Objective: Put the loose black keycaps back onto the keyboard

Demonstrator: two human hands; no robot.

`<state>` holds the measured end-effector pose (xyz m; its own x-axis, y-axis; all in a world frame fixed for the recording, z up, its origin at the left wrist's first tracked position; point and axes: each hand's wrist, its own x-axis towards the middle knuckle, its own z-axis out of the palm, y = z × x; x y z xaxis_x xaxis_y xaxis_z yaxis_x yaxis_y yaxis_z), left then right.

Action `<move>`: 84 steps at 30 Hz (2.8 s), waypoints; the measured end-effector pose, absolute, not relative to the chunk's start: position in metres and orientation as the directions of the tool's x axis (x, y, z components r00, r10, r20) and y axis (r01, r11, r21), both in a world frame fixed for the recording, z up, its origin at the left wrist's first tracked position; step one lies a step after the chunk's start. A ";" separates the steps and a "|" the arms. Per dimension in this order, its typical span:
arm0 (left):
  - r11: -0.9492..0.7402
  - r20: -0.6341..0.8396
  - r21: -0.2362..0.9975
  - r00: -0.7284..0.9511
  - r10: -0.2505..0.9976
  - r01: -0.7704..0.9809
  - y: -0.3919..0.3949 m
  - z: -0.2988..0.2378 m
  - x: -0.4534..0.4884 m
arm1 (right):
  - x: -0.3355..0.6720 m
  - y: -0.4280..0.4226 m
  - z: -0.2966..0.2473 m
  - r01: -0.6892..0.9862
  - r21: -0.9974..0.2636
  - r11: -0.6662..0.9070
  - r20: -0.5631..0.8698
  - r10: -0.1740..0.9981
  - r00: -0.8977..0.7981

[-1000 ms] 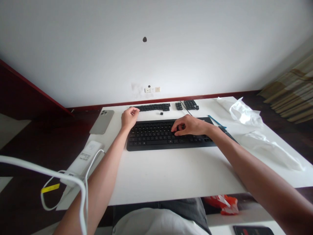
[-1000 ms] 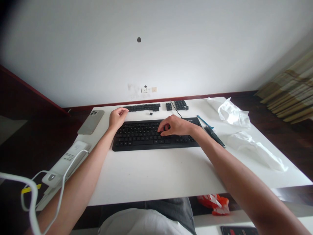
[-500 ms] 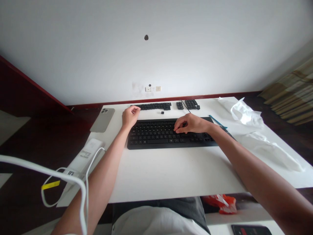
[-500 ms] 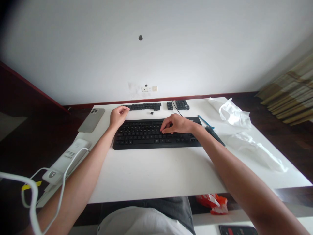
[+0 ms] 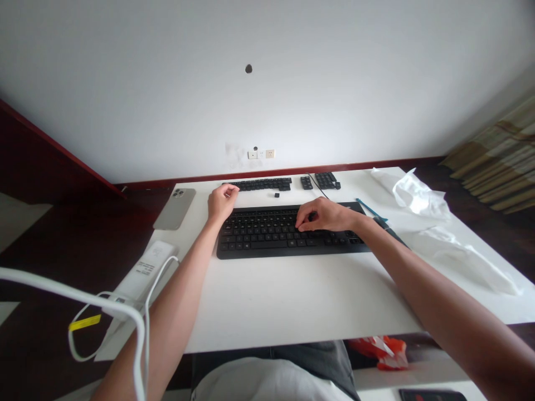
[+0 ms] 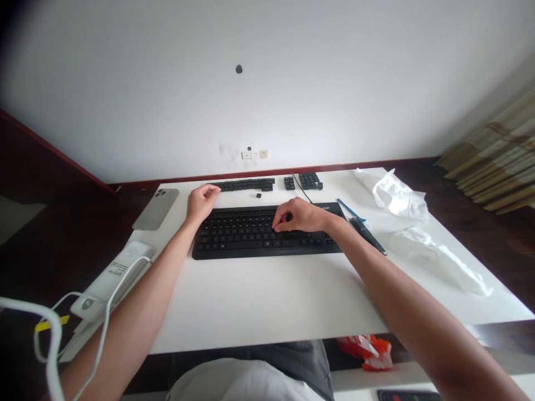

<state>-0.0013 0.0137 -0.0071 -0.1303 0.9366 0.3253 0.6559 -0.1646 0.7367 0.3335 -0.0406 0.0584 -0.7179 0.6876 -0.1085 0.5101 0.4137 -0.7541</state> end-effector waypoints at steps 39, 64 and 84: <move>-0.082 0.246 0.692 -0.127 0.961 0.717 0.013 -0.002 0.000 | 0.278 -0.003 0.094 0.933 -0.185 0.309 -0.630 0.691 -0.354; -0.036 0.194 0.681 -0.133 0.972 0.731 0.013 -0.001 0.000 | 0.258 -0.008 0.099 0.944 -0.112 0.312 -0.590 0.743 -0.316; -0.023 0.197 0.661 -0.143 0.970 0.750 0.012 0.000 0.002 | 0.284 0.005 0.082 0.884 -0.334 0.327 -0.640 0.610 -0.467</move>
<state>0.0024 0.0116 0.0001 -0.1430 0.9700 0.1966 0.7500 -0.0235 0.6610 0.2841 0.0050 0.0823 -0.4671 0.6098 -0.6403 0.8842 0.3267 -0.3339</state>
